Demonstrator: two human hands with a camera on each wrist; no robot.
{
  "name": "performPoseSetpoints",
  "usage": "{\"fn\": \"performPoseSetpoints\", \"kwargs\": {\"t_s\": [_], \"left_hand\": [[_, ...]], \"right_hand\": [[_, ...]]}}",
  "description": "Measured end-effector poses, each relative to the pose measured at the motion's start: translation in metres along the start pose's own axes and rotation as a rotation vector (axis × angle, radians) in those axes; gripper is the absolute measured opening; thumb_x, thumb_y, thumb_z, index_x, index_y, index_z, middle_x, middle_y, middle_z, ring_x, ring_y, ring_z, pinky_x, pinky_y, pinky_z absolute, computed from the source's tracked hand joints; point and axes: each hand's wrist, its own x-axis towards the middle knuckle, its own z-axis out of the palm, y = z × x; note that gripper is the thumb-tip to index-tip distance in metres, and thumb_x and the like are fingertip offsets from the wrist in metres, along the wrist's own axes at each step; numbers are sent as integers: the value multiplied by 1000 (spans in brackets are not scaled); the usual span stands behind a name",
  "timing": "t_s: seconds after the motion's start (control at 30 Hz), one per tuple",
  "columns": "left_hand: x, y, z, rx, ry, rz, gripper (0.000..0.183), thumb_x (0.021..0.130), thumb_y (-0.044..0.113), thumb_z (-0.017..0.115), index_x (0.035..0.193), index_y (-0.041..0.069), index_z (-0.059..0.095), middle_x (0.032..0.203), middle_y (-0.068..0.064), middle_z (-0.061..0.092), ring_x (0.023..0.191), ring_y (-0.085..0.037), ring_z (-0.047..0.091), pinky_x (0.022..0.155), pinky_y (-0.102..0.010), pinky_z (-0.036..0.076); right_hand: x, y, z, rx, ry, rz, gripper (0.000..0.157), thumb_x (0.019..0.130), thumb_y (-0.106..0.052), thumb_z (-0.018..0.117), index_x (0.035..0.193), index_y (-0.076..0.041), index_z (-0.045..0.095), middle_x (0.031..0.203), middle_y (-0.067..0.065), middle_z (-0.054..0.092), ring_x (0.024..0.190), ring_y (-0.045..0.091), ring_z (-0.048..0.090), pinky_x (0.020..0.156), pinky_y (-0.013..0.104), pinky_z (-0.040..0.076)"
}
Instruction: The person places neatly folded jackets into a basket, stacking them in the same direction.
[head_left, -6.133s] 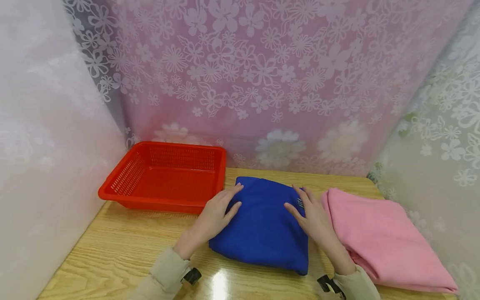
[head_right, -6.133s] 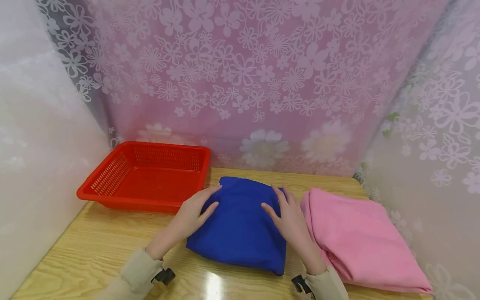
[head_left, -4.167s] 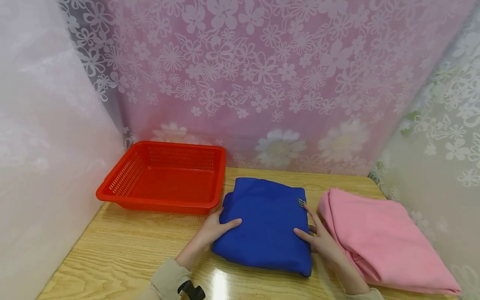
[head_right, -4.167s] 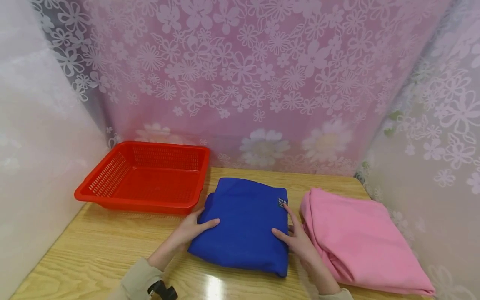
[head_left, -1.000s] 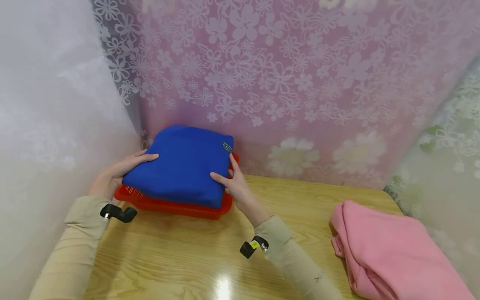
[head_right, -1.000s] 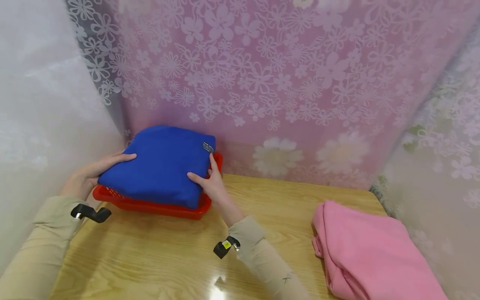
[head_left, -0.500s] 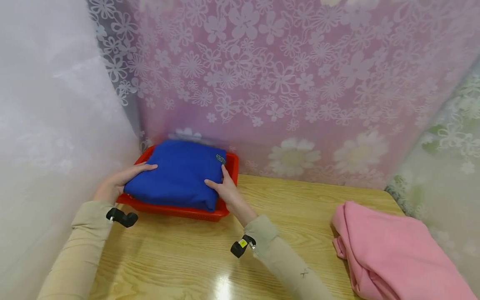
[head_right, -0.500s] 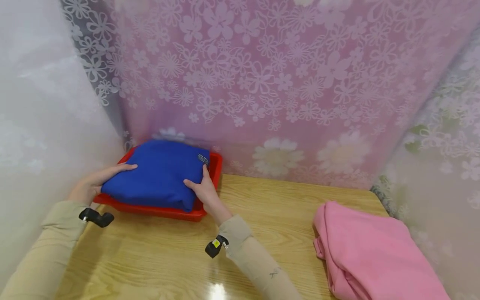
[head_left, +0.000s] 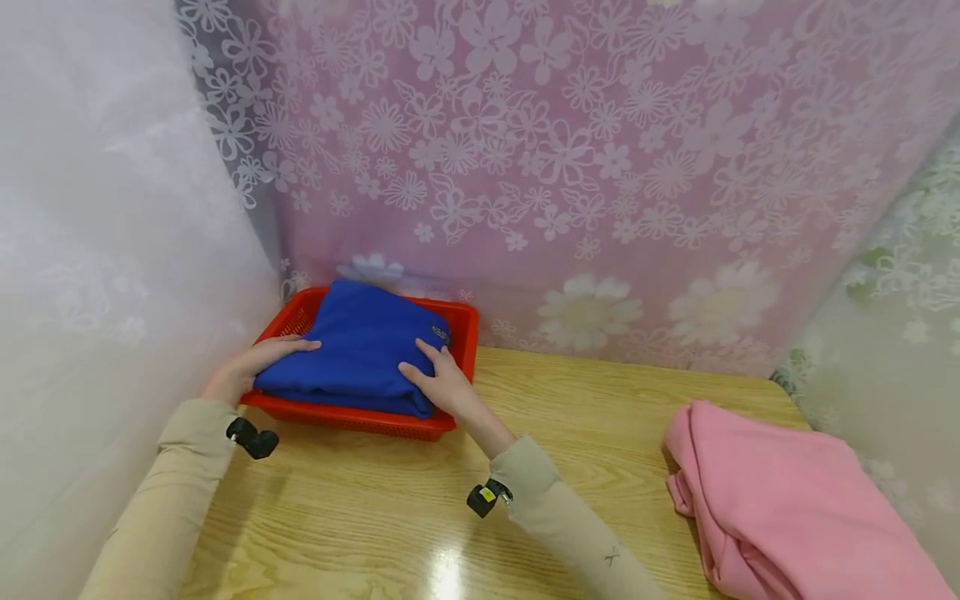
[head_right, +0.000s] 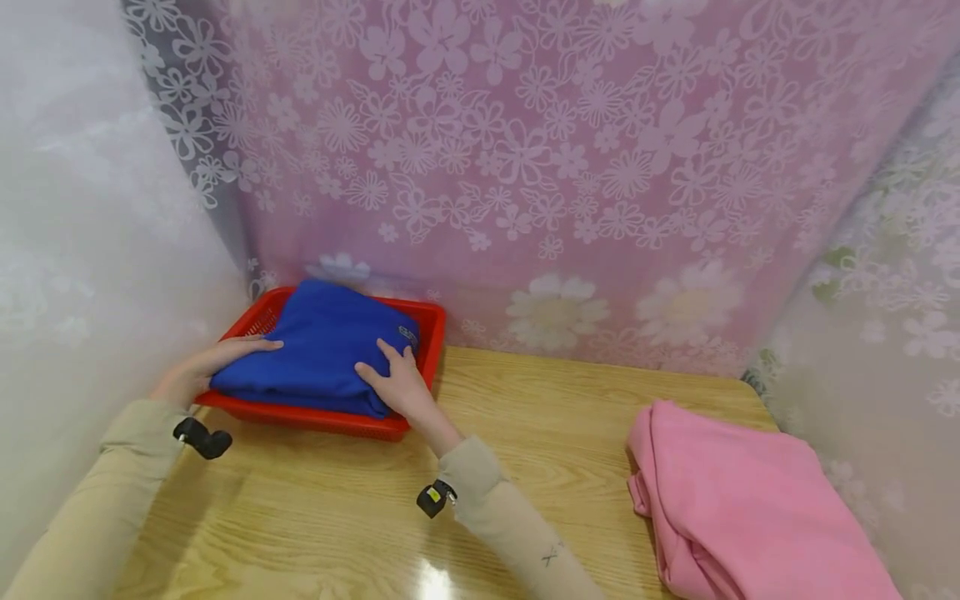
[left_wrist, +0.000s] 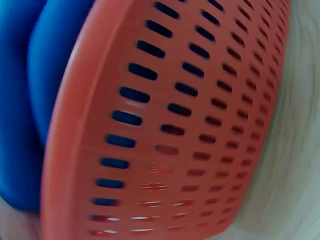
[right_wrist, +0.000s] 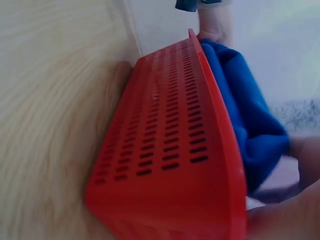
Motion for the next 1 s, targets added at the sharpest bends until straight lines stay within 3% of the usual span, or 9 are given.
{"fn": "performPoseSetpoints", "kwargs": {"t_s": [0.17,0.23,0.3,0.43,0.53,0.67,0.83,0.93,1.0], "left_hand": [[-9,18,6,380,143,122,80,91,50,47,141,-8,23,141,-34,23,127,-49,24,103,-60,22],[-17,22,9,468,170,180,81,89,52,49,142,-4,26,142,-33,25,128,-48,24,103,-62,21],[-24,23,11,517,151,240,80,87,55,51,144,4,28,146,-27,22,131,-46,21,102,-63,20],[-34,17,18,542,82,324,73,84,56,55,142,16,36,151,-18,18,135,-43,18,101,-64,21],[-33,9,24,551,55,328,68,83,53,58,138,16,43,150,-18,20,134,-44,19,100,-64,22],[-25,2,31,575,54,319,66,83,48,62,136,11,46,148,-24,21,131,-49,20,100,-65,22],[-20,2,36,616,97,333,66,81,47,64,133,10,49,146,-26,24,129,-50,23,100,-63,23],[-24,4,42,653,167,367,60,82,45,64,129,9,54,142,-25,34,128,-47,30,100,-61,27],[-27,7,49,683,255,411,51,84,41,64,123,8,59,134,-23,47,122,-43,40,97,-58,34]], "right_hand": [[-12,4,-5,-298,-101,-194,62,88,-52,51,143,-30,32,152,7,21,139,36,11,107,57,19],[-16,5,-6,-378,-115,-237,59,89,-49,51,143,-33,31,151,6,25,139,37,12,106,57,21],[-18,5,-5,-441,-108,-270,57,90,-46,51,142,-36,31,149,5,28,138,38,17,105,56,24],[-19,7,-1,-580,-106,-342,52,92,-42,49,141,-39,32,147,8,32,136,35,23,106,52,26],[-18,8,3,-689,-129,-403,46,96,-44,39,141,-35,34,145,7,36,137,30,26,110,47,20],[-17,10,10,-811,-157,-373,49,96,-54,20,140,-38,33,147,4,33,137,28,24,110,47,23],[-19,13,15,-887,-138,-355,55,93,-60,13,140,-40,32,148,5,31,136,30,26,104,45,30],[-24,15,11,-823,-106,-389,56,93,-59,19,139,-34,38,146,4,36,135,28,31,106,44,28],[-28,17,8,-753,-57,-432,53,94,-56,27,136,-31,45,142,3,42,132,25,36,107,43,29]]}}
